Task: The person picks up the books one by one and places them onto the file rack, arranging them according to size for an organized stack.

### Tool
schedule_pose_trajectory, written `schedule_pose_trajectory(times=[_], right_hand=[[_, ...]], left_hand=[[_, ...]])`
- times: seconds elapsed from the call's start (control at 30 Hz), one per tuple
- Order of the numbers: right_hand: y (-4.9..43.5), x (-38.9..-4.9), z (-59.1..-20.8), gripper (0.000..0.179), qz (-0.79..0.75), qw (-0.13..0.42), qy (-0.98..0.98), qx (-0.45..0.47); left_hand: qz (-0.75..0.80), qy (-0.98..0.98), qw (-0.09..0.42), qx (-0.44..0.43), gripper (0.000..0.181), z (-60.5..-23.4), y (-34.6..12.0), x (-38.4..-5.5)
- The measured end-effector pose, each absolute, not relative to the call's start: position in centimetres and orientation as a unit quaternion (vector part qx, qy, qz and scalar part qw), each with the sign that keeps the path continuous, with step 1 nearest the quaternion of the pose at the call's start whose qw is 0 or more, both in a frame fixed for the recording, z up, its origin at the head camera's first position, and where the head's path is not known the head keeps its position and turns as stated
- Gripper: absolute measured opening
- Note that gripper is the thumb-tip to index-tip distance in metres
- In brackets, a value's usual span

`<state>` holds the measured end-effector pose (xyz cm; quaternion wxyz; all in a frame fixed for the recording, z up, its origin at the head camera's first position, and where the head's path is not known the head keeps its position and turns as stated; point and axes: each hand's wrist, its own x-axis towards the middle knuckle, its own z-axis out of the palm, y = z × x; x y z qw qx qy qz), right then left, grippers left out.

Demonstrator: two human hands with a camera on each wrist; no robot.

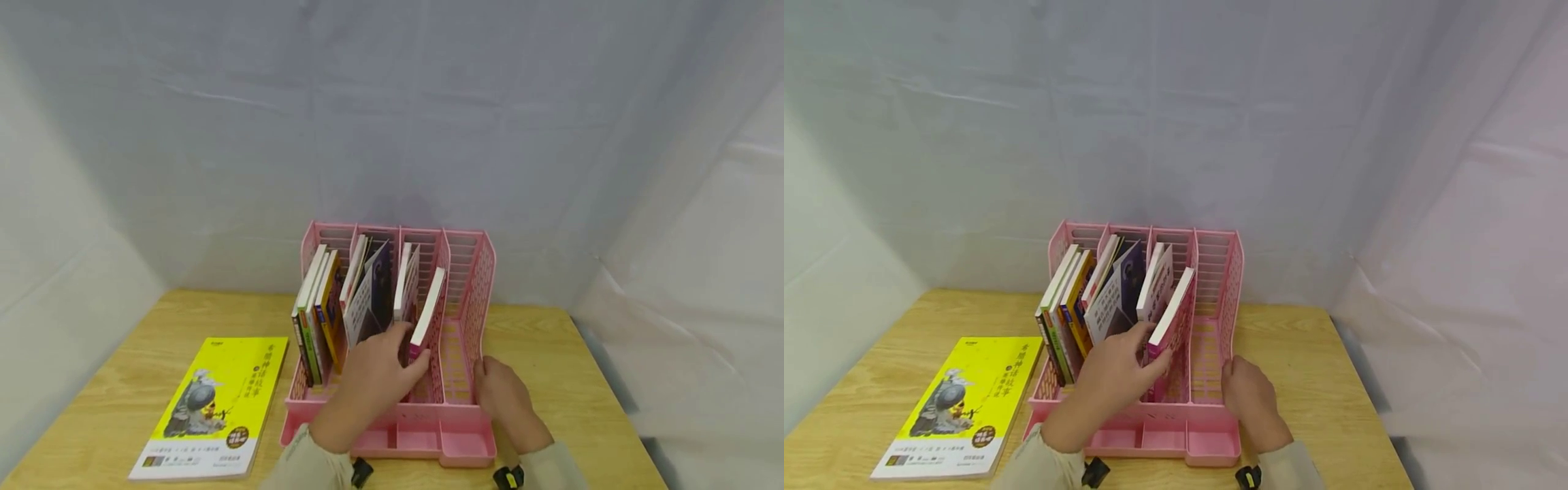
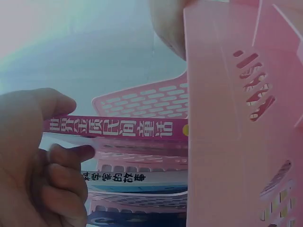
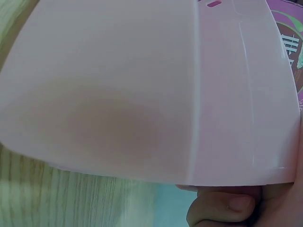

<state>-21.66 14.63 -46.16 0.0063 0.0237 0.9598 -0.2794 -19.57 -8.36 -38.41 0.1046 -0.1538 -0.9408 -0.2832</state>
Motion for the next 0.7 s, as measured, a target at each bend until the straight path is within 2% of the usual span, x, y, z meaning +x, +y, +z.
schedule_pose_trajectory(times=[0.1, 0.17, 0.23, 0.3, 0.4, 0.6, 0.7], right_hand=[[14.7, -21.7, -46.2, 0.042, -0.286, 0.012, 0.958, 0.028], [14.7, -21.8, -46.3, 0.042, -0.29, 0.015, 0.956, 0.03], [14.7, -21.8, -46.3, 0.042, -0.292, 0.014, 0.956, 0.03], [14.7, -21.7, -46.5, 0.041, -0.294, 0.011, 0.955, 0.028], [14.6, -21.6, -46.6, 0.041, -0.298, 0.014, 0.954, 0.026], [14.7, -21.5, -46.5, 0.041, -0.295, 0.009, 0.955, 0.023], [14.8, -21.5, -46.3, 0.04, -0.293, 0.001, 0.956, 0.02]], left_hand=[[-0.297, -0.944, 0.017, -0.139, 0.065, -37.9, -8.1, -19.8], [-0.307, -0.942, -0.034, -0.133, 0.064, -38.0, -8.0, -20.1], [-0.32, -0.936, -0.061, -0.136, 0.051, -38.3, -7.9, -20.3], [-0.342, -0.927, -0.065, -0.136, 0.037, -38.9, -7.8, -20.5], [-0.36, -0.925, -0.02, -0.116, 0.034, -40.0, -7.8, -20.8], [-0.353, -0.922, 0.13, -0.089, 0.028, -41.6, -6.9, -21.4], [-0.333, -0.923, 0.167, -0.095, 0.041, -42.0, -6.3, -21.7]])
